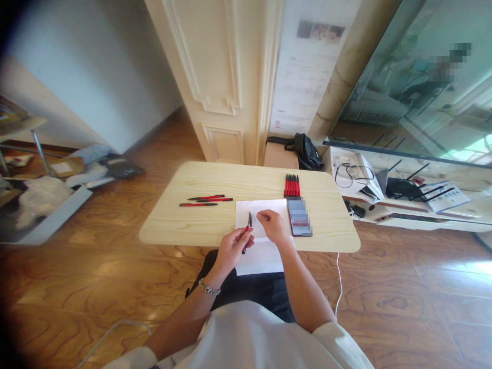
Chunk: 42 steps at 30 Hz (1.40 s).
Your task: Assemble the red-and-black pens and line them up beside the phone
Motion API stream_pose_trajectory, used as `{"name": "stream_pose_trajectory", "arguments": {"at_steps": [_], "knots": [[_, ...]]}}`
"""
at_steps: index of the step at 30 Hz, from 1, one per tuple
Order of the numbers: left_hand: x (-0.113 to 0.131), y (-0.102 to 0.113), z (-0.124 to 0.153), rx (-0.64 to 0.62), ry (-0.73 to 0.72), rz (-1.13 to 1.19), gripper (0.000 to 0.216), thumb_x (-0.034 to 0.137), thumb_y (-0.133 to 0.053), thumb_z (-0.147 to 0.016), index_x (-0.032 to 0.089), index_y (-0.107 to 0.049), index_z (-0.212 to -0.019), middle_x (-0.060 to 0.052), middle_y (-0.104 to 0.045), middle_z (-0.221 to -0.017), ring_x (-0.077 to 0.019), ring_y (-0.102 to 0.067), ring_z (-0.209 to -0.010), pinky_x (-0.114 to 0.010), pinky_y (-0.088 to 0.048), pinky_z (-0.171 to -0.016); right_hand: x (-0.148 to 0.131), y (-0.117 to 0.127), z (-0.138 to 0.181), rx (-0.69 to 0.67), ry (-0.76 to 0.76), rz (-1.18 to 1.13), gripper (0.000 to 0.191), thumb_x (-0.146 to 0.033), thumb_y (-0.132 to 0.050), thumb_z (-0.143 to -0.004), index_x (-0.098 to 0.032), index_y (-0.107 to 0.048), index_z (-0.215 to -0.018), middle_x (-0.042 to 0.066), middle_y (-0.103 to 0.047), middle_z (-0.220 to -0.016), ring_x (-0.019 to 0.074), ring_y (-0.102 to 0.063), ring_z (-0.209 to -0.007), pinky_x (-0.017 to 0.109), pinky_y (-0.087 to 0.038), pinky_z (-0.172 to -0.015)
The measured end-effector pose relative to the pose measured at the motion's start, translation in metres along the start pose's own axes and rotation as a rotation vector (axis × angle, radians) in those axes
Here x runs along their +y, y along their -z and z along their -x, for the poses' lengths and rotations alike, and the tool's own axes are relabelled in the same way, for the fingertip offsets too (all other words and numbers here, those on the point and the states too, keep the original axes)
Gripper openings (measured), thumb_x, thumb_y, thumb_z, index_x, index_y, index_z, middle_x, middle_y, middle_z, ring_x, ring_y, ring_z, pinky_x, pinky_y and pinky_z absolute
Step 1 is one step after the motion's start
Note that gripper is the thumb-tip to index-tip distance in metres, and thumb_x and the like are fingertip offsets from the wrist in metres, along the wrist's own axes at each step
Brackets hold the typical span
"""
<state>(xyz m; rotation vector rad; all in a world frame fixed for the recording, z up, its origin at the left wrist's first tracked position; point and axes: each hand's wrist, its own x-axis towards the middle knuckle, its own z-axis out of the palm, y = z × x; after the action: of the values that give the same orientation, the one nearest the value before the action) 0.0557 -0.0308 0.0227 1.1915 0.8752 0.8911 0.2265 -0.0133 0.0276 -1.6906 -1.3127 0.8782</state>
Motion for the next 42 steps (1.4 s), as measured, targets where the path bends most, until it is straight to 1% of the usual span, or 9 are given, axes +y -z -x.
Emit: {"name": "stream_pose_trajectory", "arguments": {"at_steps": [2,6,13,16,19,22,25,31,42], "knots": [[-0.001,0.000,0.000,0.015,0.007,0.008,0.039,0.045,-0.059,-0.083,0.013,-0.064,-0.104,-0.008,-0.068,-0.082,-0.0168,-0.066,-0.072,-0.028,-0.053,-0.068,0.001,-0.004,-0.010,0.065,-0.008,0.217,0.022,-0.036,-0.056,-0.082,-0.019,-0.069,-0.088,0.006,-0.069,-0.086,0.0170,-0.060,-0.077,0.028,-0.042,-0.071],[-0.002,0.001,0.001,0.030,0.014,0.019,0.041,0.047,-0.059,-0.082,0.013,-0.064,-0.104,-0.008,-0.068,-0.081,-0.0176,-0.066,-0.073,-0.028,-0.053,-0.068,-0.001,-0.019,-0.021,0.065,-0.077,0.516,0.021,-0.036,-0.056,-0.082,-0.020,-0.069,-0.086,0.009,-0.069,-0.089,0.0197,-0.061,-0.081,0.029,-0.040,-0.071],[-0.002,0.001,0.000,0.054,0.009,0.007,0.043,0.050,-0.060,-0.081,0.013,-0.065,-0.103,-0.008,-0.069,-0.081,-0.0165,-0.066,-0.070,-0.029,-0.054,-0.067,-0.007,-0.029,-0.022,0.063,-0.097,0.687,0.019,-0.029,-0.052,-0.085,-0.018,-0.068,-0.085,0.015,-0.066,-0.096,0.0229,-0.060,-0.088,0.032,-0.039,-0.072],[-0.002,0.001,0.000,0.046,0.004,0.009,0.044,0.050,-0.059,-0.081,0.013,-0.064,-0.104,-0.008,-0.069,-0.081,-0.0167,-0.067,-0.071,-0.029,-0.054,-0.068,-0.006,-0.021,-0.022,0.095,-0.042,0.492,0.018,-0.027,-0.052,-0.084,-0.017,-0.067,-0.086,0.012,-0.067,-0.088,0.0207,-0.059,-0.083,0.031,-0.040,-0.071],[-0.002,0.001,0.001,0.032,0.003,0.010,0.043,0.049,-0.059,-0.082,0.013,-0.064,-0.104,-0.008,-0.069,-0.081,-0.0162,-0.066,-0.071,-0.028,-0.054,-0.067,-0.006,-0.010,-0.020,0.078,-0.027,0.064,0.022,-0.032,-0.054,-0.080,-0.017,-0.067,-0.090,0.005,-0.065,-0.077,0.0164,-0.057,-0.071,0.028,-0.040,-0.064],[-0.002,0.000,0.000,0.017,0.002,0.012,0.042,0.048,-0.059,-0.082,0.013,-0.064,-0.104,-0.007,-0.068,-0.081,-0.0156,-0.066,-0.071,-0.028,-0.054,-0.068,-0.014,0.000,-0.015,0.016,-0.050,-0.346,0.032,-0.040,-0.058,-0.076,-0.017,-0.068,-0.097,0.002,-0.063,-0.077,0.0127,-0.053,-0.066,0.024,-0.038,-0.056],[-0.002,-0.003,0.000,0.002,0.002,0.011,0.041,0.047,-0.059,-0.083,0.013,-0.064,-0.104,-0.007,-0.068,-0.082,-0.0156,-0.065,-0.072,-0.028,-0.054,-0.069,-0.028,0.006,-0.008,0.008,-0.075,-0.587,0.035,-0.045,-0.065,-0.072,-0.018,-0.067,-0.094,0.003,-0.062,-0.081,0.0112,-0.052,-0.068,0.022,-0.036,-0.053],[-0.002,-0.006,0.002,-0.002,0.013,0.023,0.041,0.047,-0.060,-0.082,0.013,-0.064,-0.104,-0.007,-0.068,-0.082,-0.0159,-0.065,-0.072,-0.029,-0.054,-0.071,-0.044,0.008,-0.001,0.069,-0.090,-0.697,0.036,-0.046,-0.069,-0.069,-0.018,-0.064,-0.090,0.006,-0.062,-0.085,0.0119,-0.052,-0.069,0.021,-0.034,-0.050],[0.000,-0.007,0.002,-0.001,0.004,-0.010,0.042,0.048,-0.060,-0.081,0.013,-0.065,-0.103,-0.008,-0.068,-0.082,-0.0153,-0.064,-0.069,-0.028,-0.053,-0.067,-0.046,0.004,0.001,0.075,-0.073,-0.691,0.033,-0.046,-0.070,-0.069,-0.018,-0.065,-0.086,0.004,-0.062,-0.080,0.0117,-0.051,-0.066,0.022,-0.033,-0.049]]}}
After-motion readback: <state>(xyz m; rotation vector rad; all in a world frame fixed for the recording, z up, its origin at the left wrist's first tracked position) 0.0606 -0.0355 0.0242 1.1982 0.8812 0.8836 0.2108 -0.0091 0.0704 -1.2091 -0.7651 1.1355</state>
